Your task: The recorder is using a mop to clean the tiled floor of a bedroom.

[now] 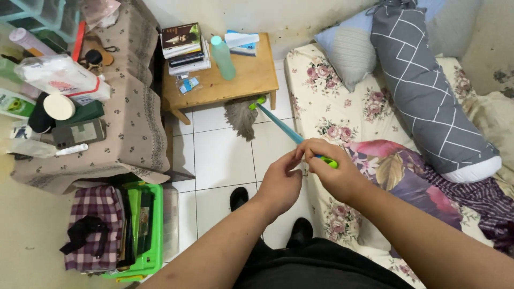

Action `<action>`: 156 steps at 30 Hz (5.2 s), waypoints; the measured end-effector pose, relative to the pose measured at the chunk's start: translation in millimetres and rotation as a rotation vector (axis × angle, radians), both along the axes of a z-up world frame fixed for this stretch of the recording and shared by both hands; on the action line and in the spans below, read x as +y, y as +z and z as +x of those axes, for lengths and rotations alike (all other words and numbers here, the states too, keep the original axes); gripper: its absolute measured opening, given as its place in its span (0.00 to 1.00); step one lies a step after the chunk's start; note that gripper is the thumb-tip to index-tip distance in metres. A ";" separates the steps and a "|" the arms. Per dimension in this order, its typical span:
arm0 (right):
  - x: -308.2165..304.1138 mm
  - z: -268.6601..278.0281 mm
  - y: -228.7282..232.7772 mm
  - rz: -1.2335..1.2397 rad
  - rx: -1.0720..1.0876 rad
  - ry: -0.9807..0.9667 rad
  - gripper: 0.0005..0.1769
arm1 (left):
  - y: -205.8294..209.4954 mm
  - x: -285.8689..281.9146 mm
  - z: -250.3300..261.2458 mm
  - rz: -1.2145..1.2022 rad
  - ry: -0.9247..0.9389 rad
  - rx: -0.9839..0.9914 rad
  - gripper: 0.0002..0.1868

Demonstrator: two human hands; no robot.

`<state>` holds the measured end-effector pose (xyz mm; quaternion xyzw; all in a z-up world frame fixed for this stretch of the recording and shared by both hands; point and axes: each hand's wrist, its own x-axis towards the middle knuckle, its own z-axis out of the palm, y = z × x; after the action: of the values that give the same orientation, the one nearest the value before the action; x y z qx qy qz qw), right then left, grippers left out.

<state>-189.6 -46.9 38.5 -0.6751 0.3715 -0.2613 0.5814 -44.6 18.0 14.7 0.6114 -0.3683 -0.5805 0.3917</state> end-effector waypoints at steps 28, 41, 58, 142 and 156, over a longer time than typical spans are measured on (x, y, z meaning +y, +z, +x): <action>65.4 -100.2 118.6 0.035 0.058 0.024 0.07 | 16.9 -33.6 -70.2 -0.437 -0.653 -0.328 0.15; 11.0 -96.6 91.0 0.266 -0.107 0.297 0.10 | -4.2 -42.5 -57.8 -0.474 -0.558 -0.573 0.13; 53.1 -57.3 54.3 0.232 -0.090 0.116 0.04 | -0.1 -1.8 -23.1 -0.178 -0.403 -0.529 0.20; 102.8 25.7 164.1 0.087 -0.246 -0.078 0.18 | 68.9 36.0 8.6 -0.334 -0.487 -0.196 0.07; 71.8 83.6 88.9 0.302 -0.410 0.116 0.17 | 16.0 61.4 74.4 -0.041 -0.090 -0.561 0.16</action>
<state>-106.0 24.9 127.3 -0.5338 0.2416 -0.3004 0.7526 29.8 79.5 30.7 0.7232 -0.5006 -0.3979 0.2606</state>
